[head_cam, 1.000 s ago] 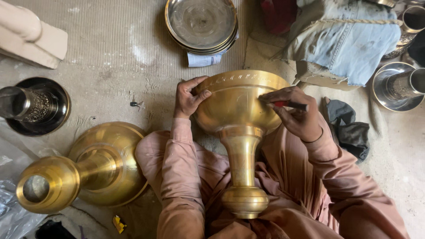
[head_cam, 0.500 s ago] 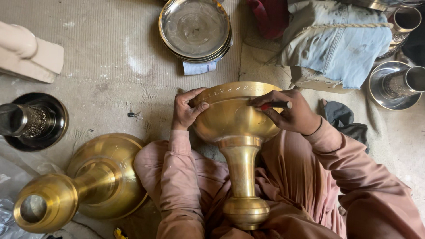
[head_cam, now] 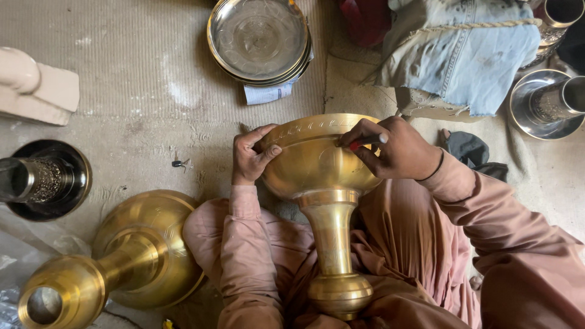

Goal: The person sits on the floor holding a large brass vase between their legs and engraves decorative patterns into its surface with a small hand graver, rotating the vase to reach new areas. They briefly wipe the vase with a cloth and continue engraving the rim and body.

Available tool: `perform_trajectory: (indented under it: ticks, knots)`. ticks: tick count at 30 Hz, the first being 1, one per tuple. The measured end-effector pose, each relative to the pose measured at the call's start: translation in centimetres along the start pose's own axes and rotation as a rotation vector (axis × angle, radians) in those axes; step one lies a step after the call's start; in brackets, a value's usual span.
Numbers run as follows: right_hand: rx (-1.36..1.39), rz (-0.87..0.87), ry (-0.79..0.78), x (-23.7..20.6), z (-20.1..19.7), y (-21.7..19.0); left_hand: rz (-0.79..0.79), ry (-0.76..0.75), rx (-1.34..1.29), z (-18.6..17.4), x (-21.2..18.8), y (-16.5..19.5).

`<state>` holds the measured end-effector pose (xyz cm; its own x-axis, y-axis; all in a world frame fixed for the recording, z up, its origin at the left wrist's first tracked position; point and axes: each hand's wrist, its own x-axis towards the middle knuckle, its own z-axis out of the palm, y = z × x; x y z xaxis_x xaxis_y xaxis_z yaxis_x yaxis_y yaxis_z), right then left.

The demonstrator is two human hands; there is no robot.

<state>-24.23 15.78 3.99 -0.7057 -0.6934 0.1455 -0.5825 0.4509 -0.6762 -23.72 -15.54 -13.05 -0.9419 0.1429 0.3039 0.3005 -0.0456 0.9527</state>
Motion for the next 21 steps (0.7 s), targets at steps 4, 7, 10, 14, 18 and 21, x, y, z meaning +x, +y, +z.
perform_trajectory:
  ticks: [4,7,10,14,18,21]
  knots:
    - [-0.015,0.007,0.012,-0.1,0.0,0.0,0.037,0.008,0.040,0.0,0.1,0.1]
    - [0.028,-0.012,0.044,-0.5,0.3,0.0,0.024,0.004,-0.005,0.1,0.1,-0.1]
    - [0.024,-0.024,0.104,-0.8,0.8,-0.1,0.018,0.010,0.017,0.1,0.0,-0.2]
    - [0.057,-0.012,0.124,-1.0,1.0,-0.3,0.019,0.014,0.033,0.1,0.0,-0.2]
    - [0.107,0.026,0.130,-1.2,1.0,-0.5,0.022,-0.002,0.019,0.0,0.0,0.1]
    - [0.106,0.006,0.141,-1.4,1.0,-0.5,0.011,0.009,0.037,0.2,0.0,0.2]
